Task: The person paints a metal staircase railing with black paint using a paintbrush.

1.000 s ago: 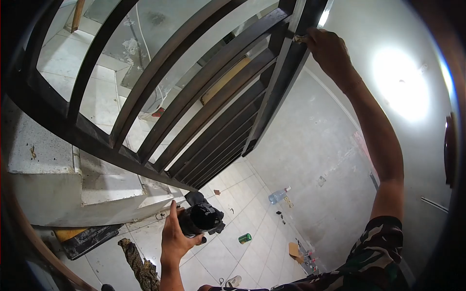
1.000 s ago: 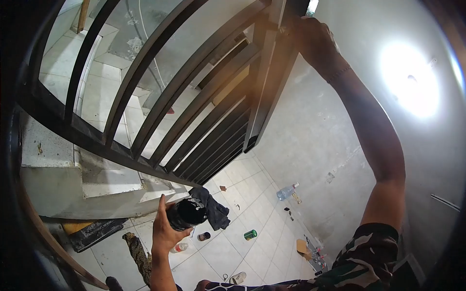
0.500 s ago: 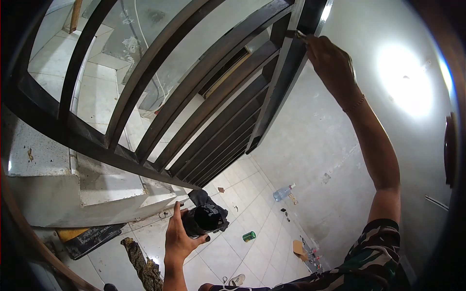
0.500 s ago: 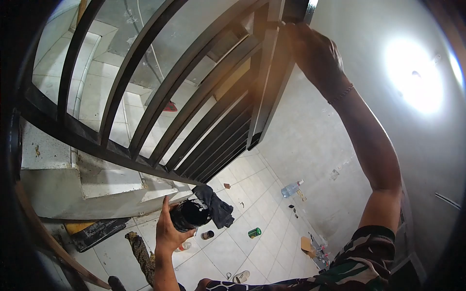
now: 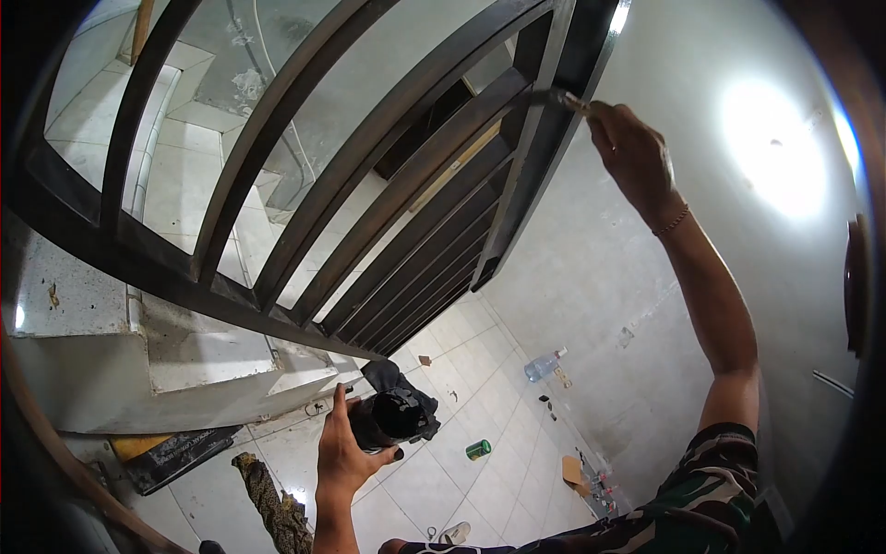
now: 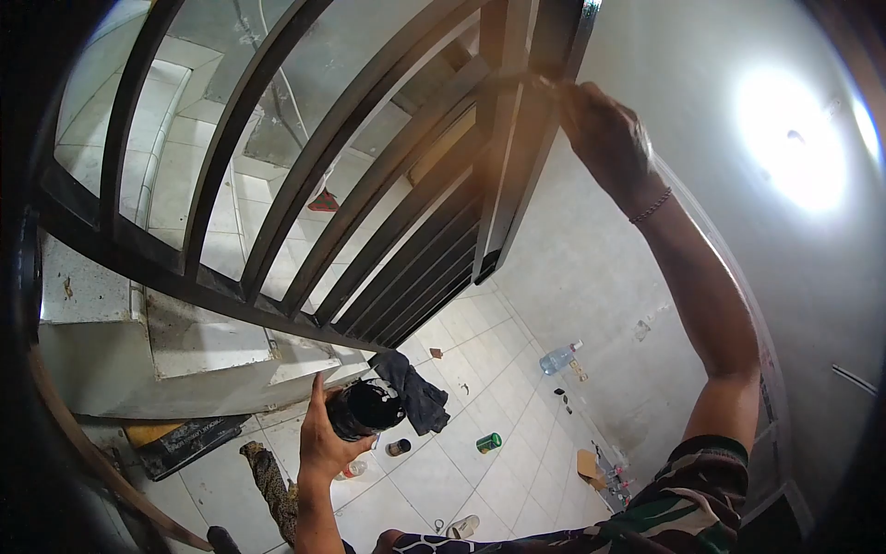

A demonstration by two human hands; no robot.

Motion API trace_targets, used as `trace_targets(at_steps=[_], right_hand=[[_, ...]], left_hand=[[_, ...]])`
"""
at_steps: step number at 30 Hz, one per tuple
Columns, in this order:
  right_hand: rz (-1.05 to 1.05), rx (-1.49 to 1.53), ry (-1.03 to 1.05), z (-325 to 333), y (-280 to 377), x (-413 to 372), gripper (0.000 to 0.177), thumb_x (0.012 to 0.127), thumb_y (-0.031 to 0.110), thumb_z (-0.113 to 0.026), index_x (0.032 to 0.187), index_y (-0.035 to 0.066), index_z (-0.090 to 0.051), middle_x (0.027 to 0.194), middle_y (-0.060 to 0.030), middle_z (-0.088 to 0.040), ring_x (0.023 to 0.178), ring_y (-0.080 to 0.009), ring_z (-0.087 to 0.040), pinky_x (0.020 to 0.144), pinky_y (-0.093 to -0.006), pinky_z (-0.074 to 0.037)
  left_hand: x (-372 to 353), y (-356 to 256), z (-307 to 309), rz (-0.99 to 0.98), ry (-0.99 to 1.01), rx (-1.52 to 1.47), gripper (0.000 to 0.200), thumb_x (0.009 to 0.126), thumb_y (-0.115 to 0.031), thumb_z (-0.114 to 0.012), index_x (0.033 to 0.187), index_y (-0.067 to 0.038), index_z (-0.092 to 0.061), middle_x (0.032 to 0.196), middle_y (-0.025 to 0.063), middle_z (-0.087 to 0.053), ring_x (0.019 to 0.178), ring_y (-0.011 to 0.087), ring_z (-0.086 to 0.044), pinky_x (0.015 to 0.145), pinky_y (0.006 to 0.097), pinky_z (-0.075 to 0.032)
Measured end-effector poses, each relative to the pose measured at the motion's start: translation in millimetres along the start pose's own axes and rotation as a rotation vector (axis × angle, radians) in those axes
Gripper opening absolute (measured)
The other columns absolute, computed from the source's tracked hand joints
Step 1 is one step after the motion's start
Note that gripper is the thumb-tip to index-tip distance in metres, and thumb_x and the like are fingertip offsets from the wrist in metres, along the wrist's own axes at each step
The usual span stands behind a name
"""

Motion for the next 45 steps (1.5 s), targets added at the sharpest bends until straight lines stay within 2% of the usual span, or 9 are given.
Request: trace_targets(at_steps=[8,14,18,20,23,28,33,39,45], right_hand=[[0.014,-0.077,0.117,-45.8,-21.6,-12.9,0.01,0.087,0.012,-0.06,0.095,0.006,-0.057,0.076,-0.0095,-0.056,0.064,-0.0259,-0.061,0.059,-0.036,-0.051],[0.061,-0.132,-0.066,-15.4,1.9,-11.1,0.011,0.086,0.012,-0.061,0.096,0.008,-0.057,0.074,-0.0083,-0.052,0.063,-0.0237,-0.058,0.056,-0.034,-0.049],[0.035,-0.145,0.033,-46.8,-2.5,-33.3,0.012,0.084,0.009,-0.063,0.096,0.008,-0.059,0.074,-0.0073,-0.052,0.062,-0.0214,-0.058,0.055,-0.0327,-0.049],[0.021,-0.032,0.093,-63.3,-19.3,-41.6,0.027,0.081,0.008,-0.062,0.107,0.01,-0.056,0.081,-0.0062,-0.054,0.069,-0.0234,-0.06,0.059,-0.0334,-0.053],[0.134,-0.154,-0.098,-45.3,-21.4,-35.3,0.015,0.084,0.008,-0.063,0.099,0.009,-0.06,0.074,-0.0066,-0.052,0.061,-0.0197,-0.057,0.054,-0.031,-0.048],[0.167,-0.239,-0.024,-38.6,-7.6,-46.8,0.017,0.084,0.009,-0.064,0.1,0.007,-0.058,0.072,-0.0068,-0.052,0.062,-0.0201,-0.058,0.055,-0.0315,-0.049],[-0.001,-0.113,0.125,-73.4,-21.0,-56.9,0.014,0.085,0.011,-0.061,0.097,0.007,-0.055,0.072,-0.0078,-0.053,0.064,-0.0229,-0.059,0.057,-0.0347,-0.05],[0.01,-0.083,-0.172,-37.5,0.1,-46.6,0.014,0.084,0.01,-0.064,0.097,0.007,-0.058,0.071,-0.0075,-0.054,0.059,-0.0223,-0.058,0.056,-0.031,-0.05],[-0.011,-0.003,-0.01,-81.4,-1.0,-80.9,0.011,0.084,0.009,-0.062,0.094,0.007,-0.057,0.072,-0.0071,-0.052,0.06,-0.0215,-0.058,0.055,-0.0319,-0.05]], left_hand=[[-1.2,1.7,-5.7,-0.002,-0.009,0.0,0.123,0.05,-0.015,-0.087,0.144,-0.003,-0.009,0.118,0.0223,-0.051,0.109,0.0356,-0.053,0.096,0.0407,-0.043],[-1.7,6.3,-9.4,-0.004,-0.008,0.012,0.122,0.051,-0.017,-0.087,0.144,-0.001,-0.009,0.115,0.0207,-0.053,0.106,0.0359,-0.053,0.094,0.0408,-0.043],[-0.3,7.7,-10.7,0.013,-0.007,-0.002,0.121,0.051,-0.018,-0.086,0.144,-0.001,-0.01,0.115,0.0205,-0.053,0.107,0.0355,-0.052,0.094,0.0408,-0.043],[-1.3,9.0,-11.9,0.013,-0.008,-0.005,0.121,0.051,-0.017,-0.086,0.144,-0.001,-0.01,0.116,0.0205,-0.053,0.107,0.0354,-0.052,0.094,0.0409,-0.042],[-0.8,7.6,-11.9,0.018,-0.006,0.003,0.121,0.051,-0.017,-0.086,0.144,-0.001,-0.01,0.116,0.0204,-0.053,0.107,0.0355,-0.052,0.095,0.0408,-0.042],[1.1,9.9,-15.4,0.025,0.002,-0.01,0.12,0.052,-0.018,-0.086,0.144,0.0,-0.01,0.116,0.0202,-0.053,0.107,0.0356,-0.052,0.095,0.0405,-0.042],[1.6,6.2,-17.7,0.012,0.001,-0.002,0.12,0.052,-0.018,-0.086,0.144,0.0,-0.01,0.116,0.0201,-0.053,0.106,0.0352,-0.053,0.095,0.0404,-0.042],[-0.9,9.2,-22.2,0.02,-0.005,0.016,0.123,0.048,-0.014,-0.086,0.144,-0.003,-0.01,0.117,0.0224,-0.053,0.108,0.0358,-0.055,0.095,0.0394,-0.044],[-3.1,12.4,-25.7,0.031,0.015,0.027,0.123,0.049,-0.014,-0.086,0.144,-0.003,-0.009,0.117,0.0221,-0.053,0.107,0.0355,-0.055,0.094,0.0398,-0.044]])
Point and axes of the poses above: each hand's wrist, its own x-axis towards the middle knuckle, its own z-axis out of the back of the hand, y = z × x, the point moved 6 cm from there along x, towards the middle knuckle
